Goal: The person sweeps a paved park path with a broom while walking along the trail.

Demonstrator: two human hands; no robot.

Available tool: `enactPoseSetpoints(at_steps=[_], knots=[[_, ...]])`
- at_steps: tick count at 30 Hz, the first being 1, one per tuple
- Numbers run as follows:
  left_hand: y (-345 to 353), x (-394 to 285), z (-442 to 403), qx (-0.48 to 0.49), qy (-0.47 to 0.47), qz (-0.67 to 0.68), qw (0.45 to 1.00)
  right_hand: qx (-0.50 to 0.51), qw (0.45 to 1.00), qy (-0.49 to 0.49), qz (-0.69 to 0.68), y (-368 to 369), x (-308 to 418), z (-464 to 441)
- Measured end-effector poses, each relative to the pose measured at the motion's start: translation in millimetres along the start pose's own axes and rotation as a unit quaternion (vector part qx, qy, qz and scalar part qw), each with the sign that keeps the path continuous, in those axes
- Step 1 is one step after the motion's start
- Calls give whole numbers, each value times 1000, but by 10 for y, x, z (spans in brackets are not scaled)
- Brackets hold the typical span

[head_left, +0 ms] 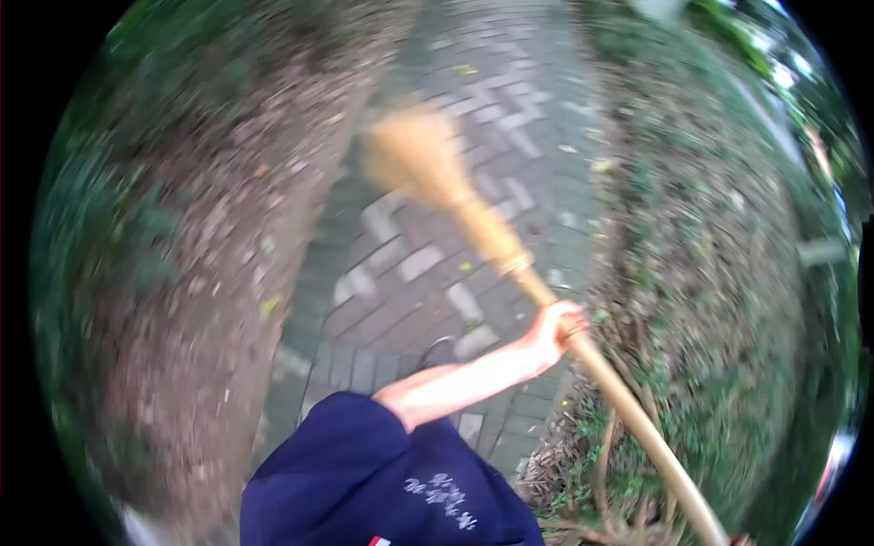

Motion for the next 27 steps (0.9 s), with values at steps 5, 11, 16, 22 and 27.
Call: enactPoseSetpoints(at_steps=[5, 11, 16, 22, 27], knots=[[-954, 1098, 401, -186, -260, 73, 945, -80, 989, 42, 121, -853, 549, -413], [-1572, 1310, 1074, -257, -355, -1, 899, -37, 973, -65, 217, 864, 1321, 583], [-1672, 922, 1496, -83, -378, -93, 917, -66, 945, -212, 238, 1873, 2304, 3065], [-2360, 808, 2452, 13, -434, -222, 873, -527, 691, -328, 370, 2186, 3287, 6558], [-3713, 1245, 3762, -100, -599, -270, 747, -559, 509, -402, 516, 3803, 3484, 8138]])
Point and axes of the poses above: each hand's wrist, its own z-axis away from the middle knuckle, its own y-axis out of the palm, x = y × z, the point moved 8 cm from there along -z, towards the middle knuckle, and after that the axes turned 2 degrees about -y, right-handed, at the moved point
